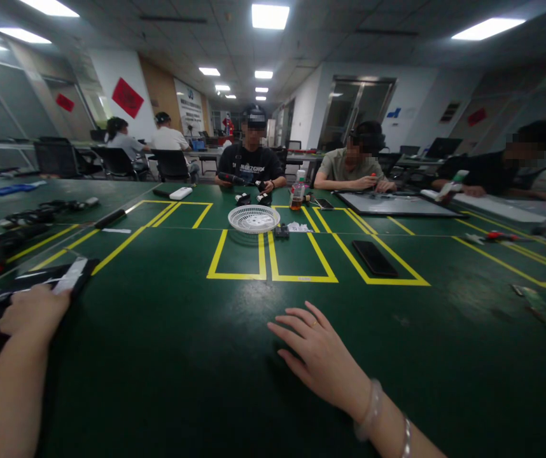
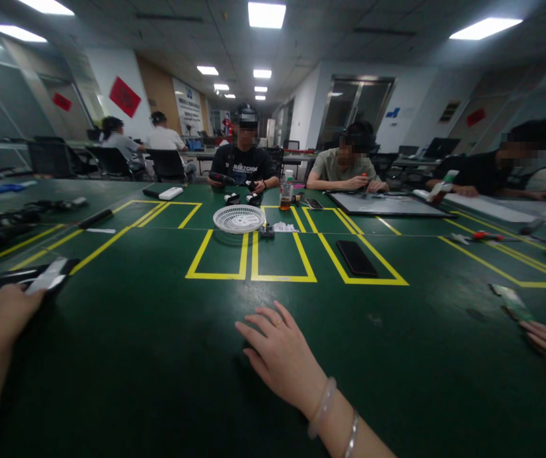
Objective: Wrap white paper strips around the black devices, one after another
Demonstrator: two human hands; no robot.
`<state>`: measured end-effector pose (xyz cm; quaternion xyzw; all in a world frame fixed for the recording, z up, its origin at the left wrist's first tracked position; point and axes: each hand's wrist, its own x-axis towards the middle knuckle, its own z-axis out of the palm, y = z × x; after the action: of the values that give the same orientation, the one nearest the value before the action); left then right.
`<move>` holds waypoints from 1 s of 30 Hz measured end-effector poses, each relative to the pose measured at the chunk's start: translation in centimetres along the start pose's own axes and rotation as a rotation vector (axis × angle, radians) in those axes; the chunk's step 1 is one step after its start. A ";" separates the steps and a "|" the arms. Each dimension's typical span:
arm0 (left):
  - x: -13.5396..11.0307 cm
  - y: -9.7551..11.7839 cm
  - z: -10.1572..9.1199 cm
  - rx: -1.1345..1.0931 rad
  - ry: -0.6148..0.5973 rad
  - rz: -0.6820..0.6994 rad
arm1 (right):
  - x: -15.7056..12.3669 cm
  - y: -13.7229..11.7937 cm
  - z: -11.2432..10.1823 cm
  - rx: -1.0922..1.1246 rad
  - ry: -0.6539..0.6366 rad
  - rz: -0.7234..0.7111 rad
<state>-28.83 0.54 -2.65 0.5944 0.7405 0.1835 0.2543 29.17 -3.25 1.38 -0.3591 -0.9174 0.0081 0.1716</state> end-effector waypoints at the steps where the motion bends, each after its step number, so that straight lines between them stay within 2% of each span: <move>1: 0.1 -0.4 0.0 0.033 0.103 -0.097 | 0.0 0.0 0.0 0.001 -0.001 -0.001; 3: 0.3 -0.3 0.0 0.105 0.352 -0.242 | 0.0 0.0 0.0 0.006 -0.002 -0.005; 4: 0.4 0.3 0.1 0.128 0.454 -0.244 | 0.0 0.0 0.0 0.008 -0.002 -0.006; 6: 0.7 2.7 0.6 0.134 0.578 -0.139 | 0.0 0.0 0.0 0.009 -0.001 -0.008; 7: 0.8 4.4 1.0 0.119 0.592 -0.063 | 0.0 0.0 0.0 0.008 0.001 -0.010; 9: 0.7 8.4 2.1 0.059 0.500 0.078 | 0.0 0.0 0.0 0.006 0.008 -0.016; 13: -0.9 15.9 5.7 -0.086 0.095 0.265 | 0.1 0.0 -0.1 -0.003 0.027 -0.035; 17: -3.8 20.8 9.6 -0.221 -0.314 0.419 | 0.0 0.0 -0.1 -0.035 0.071 -0.068; 19: -5.0 22.1 10.9 -0.275 -0.459 0.467 | 0.0 0.0 0.0 -0.054 0.078 -0.079; 21: -5.9 22.9 11.6 -0.321 -0.552 0.477 | -0.1 -0.1 0.0 -0.062 0.063 -0.081; 25: -6.8 23.3 11.9 -0.386 -0.717 0.412 | 0.0 -0.5 -0.3 -0.042 0.021 -0.064; 28: -6.5 22.9 11.2 -0.356 -0.749 0.400 | 0.1 -0.7 -0.5 0.000 -0.021 -0.074; 30: -5.5 21.9 10.3 -0.282 -0.660 0.430 | 0.1 -0.7 -0.4 0.019 -0.054 -0.094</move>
<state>-4.52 -0.20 2.54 0.7217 0.4457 0.1317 0.5129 28.76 -3.73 1.93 -0.3135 -0.9374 0.0182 0.1504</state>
